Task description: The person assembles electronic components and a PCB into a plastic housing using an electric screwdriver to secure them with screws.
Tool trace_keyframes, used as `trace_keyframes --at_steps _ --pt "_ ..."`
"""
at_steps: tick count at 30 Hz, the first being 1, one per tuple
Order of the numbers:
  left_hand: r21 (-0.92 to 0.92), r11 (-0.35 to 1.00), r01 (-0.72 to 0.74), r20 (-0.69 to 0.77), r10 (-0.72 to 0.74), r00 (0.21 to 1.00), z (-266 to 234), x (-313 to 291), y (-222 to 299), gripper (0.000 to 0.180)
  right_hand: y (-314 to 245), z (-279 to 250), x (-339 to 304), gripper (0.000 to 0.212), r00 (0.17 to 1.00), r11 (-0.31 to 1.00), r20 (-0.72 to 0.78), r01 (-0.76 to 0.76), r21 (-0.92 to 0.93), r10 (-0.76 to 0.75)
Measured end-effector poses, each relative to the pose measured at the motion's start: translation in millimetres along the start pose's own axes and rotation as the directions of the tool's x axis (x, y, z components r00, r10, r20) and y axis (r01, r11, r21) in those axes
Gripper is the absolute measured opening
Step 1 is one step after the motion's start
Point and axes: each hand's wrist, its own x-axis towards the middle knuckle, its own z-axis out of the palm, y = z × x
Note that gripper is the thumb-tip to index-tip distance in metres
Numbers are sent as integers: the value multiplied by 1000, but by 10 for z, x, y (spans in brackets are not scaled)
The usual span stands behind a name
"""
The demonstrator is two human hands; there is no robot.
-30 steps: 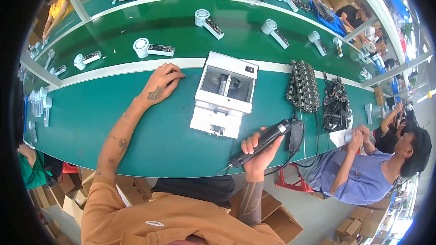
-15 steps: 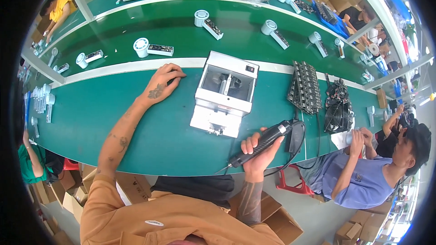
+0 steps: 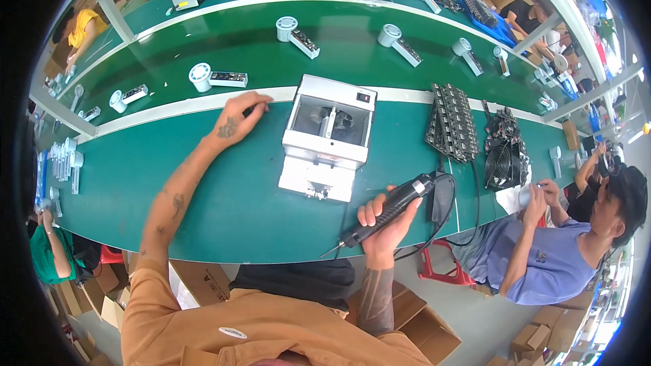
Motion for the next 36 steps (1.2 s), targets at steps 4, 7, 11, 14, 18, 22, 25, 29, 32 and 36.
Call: trace_keyframes --at_steps 4,7,11,14,18,22,25,29,32,36 --pt "374 901 -218 -47 253 966 -86 669 -69 25 -30 26 -1 62 1000 1000 -4 1 -11 -1" --pt "700 655 -283 26 372 928 -175 1178 -242 39 -26 1 2 62 1000 1000 16 -1 -9 2" --pt "909 245 -337 206 439 875 -160 1679 -579 58 -22 15 32 62 1000 1000 20 -21 -7 21" --pt "899 223 -378 254 438 862 -10 1826 -834 57 -35 24 37 62 999 999 6 -39 -10 39" --pt "922 224 -315 210 396 894 166 1816 -862 46 -38 0 27 62 999 999 -2 -39 -18 39" --pt "931 333 -147 -14 437 899 105 1824 -800 33 -6 -20 33 61 999 999 -3 -36 -34 36" --pt "853 521 -41 -271 508 817 -46 1683 -557 26 0 11 45 62 999 999 22 -23 -26 23" --pt "259 940 -223 -598 337 727 -248 1222 30 34 -10 -27 55 63 1000 999 14 9 -35 -9" --pt "93 968 -233 -546 245 801 -494 347 750 35 -39 -80 13 66 996 992 73 -49 116 41" --pt "432 766 -476 -123 573 810 -533 -616 895 39 -161 208 -142 59 989 859 -49 -99 502 143"
